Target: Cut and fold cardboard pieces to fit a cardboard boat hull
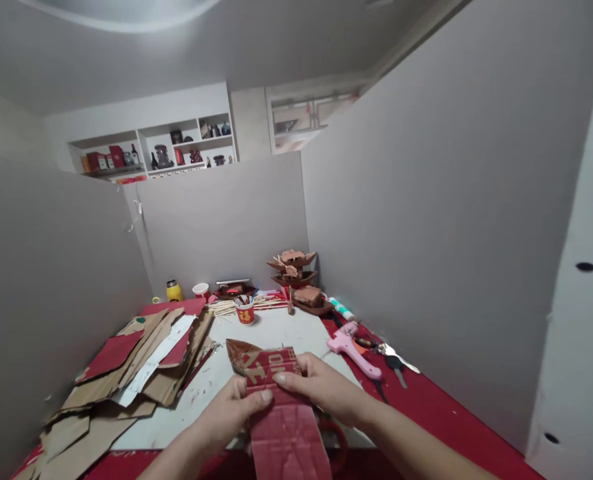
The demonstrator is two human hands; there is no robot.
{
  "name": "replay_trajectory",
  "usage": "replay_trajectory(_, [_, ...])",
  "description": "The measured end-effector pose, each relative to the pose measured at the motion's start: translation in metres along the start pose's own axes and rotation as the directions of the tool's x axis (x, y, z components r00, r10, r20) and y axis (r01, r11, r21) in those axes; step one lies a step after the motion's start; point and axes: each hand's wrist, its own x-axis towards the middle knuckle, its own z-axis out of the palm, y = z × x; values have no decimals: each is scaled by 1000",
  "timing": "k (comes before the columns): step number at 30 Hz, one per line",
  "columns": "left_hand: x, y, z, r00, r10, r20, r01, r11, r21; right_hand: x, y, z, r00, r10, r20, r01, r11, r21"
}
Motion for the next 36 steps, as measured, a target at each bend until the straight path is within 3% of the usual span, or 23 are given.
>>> replay_trajectory(8, [6,-11,3,989,108,-103,-104,994,44,2,4,9,990,-72,-120,54,988,-145])
replay_trajectory(14, [6,-19,4,929,284,-238,-232,947,224,1,-1,13,970,-155,-185,92,947,-308])
replay_trajectory(24, [6,-7,4,987,129,-96,-127,992,27,7,3,2,979,-102,-177,92,994,-64])
replay_trajectory(33, [15,-28,-8,974,182,-135,-179,983,30,-1,9,9,971,107,-212,-110,994,0])
replay_trajectory(36, [16,-30,-10,981,178,-77,-176,984,37,-1,14,7,972,121,-204,-120,993,17])
